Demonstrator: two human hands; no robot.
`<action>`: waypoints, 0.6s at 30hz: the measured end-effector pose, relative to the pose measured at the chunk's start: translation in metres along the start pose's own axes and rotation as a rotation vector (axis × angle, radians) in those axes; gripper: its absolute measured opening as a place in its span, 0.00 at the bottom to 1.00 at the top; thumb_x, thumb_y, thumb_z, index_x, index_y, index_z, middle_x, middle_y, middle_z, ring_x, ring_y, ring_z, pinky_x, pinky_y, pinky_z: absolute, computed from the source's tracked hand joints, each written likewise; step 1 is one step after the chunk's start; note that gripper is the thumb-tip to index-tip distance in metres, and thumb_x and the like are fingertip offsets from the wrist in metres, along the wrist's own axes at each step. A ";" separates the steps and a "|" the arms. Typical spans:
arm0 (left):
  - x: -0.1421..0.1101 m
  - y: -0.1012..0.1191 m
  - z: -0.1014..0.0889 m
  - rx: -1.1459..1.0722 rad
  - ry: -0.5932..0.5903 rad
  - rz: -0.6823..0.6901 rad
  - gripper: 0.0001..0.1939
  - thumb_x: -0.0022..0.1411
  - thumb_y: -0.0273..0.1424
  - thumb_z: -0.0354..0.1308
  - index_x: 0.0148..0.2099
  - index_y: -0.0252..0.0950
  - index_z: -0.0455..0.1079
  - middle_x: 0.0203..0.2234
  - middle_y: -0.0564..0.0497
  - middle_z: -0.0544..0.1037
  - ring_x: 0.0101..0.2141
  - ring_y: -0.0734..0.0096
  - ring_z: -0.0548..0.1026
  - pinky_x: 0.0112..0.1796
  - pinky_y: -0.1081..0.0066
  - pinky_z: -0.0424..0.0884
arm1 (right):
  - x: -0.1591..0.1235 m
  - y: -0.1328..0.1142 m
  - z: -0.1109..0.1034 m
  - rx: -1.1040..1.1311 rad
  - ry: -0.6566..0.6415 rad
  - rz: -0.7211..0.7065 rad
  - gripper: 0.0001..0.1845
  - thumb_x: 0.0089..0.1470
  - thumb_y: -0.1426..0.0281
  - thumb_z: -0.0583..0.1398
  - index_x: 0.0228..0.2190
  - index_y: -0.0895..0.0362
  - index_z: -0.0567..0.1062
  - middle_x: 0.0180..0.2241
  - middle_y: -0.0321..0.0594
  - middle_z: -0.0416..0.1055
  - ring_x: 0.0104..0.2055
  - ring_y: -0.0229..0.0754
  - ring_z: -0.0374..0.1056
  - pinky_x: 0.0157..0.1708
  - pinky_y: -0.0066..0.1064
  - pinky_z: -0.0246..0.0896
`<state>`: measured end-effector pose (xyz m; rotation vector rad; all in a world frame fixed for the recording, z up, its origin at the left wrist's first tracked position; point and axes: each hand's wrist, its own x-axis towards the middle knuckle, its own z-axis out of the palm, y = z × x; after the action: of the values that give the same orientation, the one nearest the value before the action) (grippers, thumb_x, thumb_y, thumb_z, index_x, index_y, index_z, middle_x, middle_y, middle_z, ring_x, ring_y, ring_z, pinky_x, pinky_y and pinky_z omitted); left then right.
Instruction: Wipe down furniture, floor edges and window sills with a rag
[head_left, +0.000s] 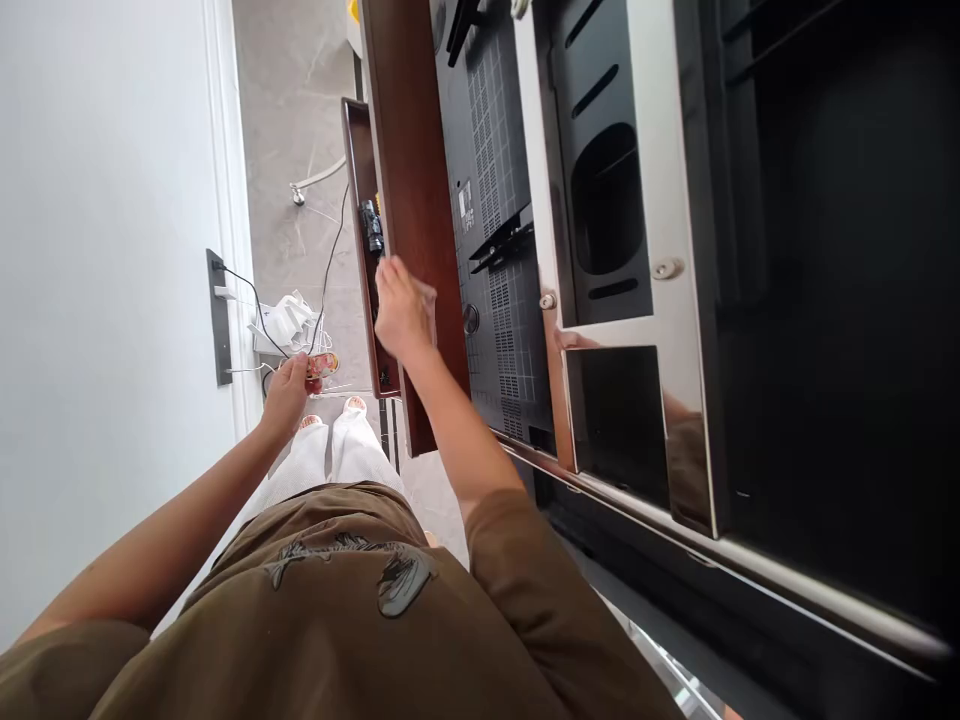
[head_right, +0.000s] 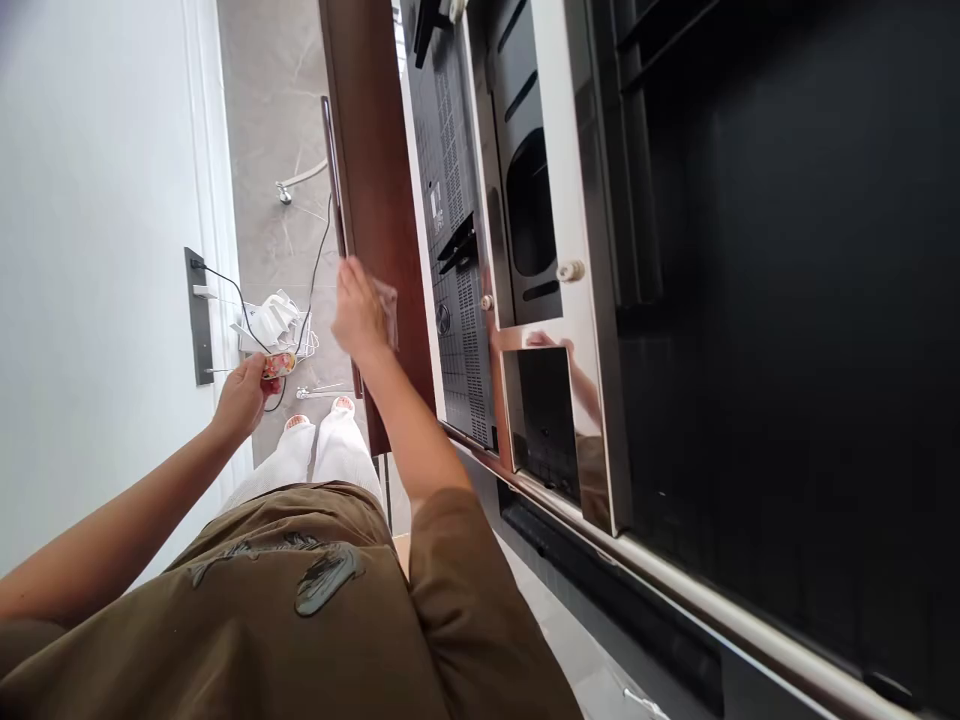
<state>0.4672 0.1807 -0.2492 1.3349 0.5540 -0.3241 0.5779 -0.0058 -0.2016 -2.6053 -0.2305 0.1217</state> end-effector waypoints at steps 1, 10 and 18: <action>-0.002 0.000 -0.004 -0.008 0.013 -0.012 0.19 0.61 0.48 0.55 0.31 0.36 0.66 0.24 0.51 0.71 0.21 0.75 0.65 0.24 0.73 0.63 | 0.039 0.004 -0.002 -0.002 0.004 -0.009 0.27 0.62 0.79 0.47 0.60 0.62 0.66 0.67 0.45 0.56 0.73 0.43 0.41 0.72 0.44 0.37; 0.001 -0.007 -0.013 -0.004 0.013 -0.085 0.17 0.63 0.44 0.55 0.32 0.35 0.67 0.23 0.52 0.71 0.21 0.77 0.64 0.23 0.75 0.63 | -0.049 -0.005 -0.012 0.025 -0.023 -0.044 0.29 0.65 0.72 0.46 0.65 0.58 0.57 0.70 0.43 0.50 0.74 0.43 0.36 0.72 0.44 0.36; 0.018 -0.003 0.022 0.010 -0.212 -0.011 0.19 0.63 0.46 0.56 0.30 0.35 0.67 0.22 0.52 0.70 0.21 0.76 0.66 0.23 0.75 0.63 | -0.247 -0.001 -0.014 -0.023 -0.027 0.215 0.29 0.65 0.68 0.46 0.66 0.53 0.58 0.67 0.43 0.57 0.71 0.47 0.50 0.70 0.51 0.42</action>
<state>0.4849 0.1604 -0.2587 1.2892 0.3823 -0.4720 0.3374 -0.0580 -0.1784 -2.6461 0.0401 0.2315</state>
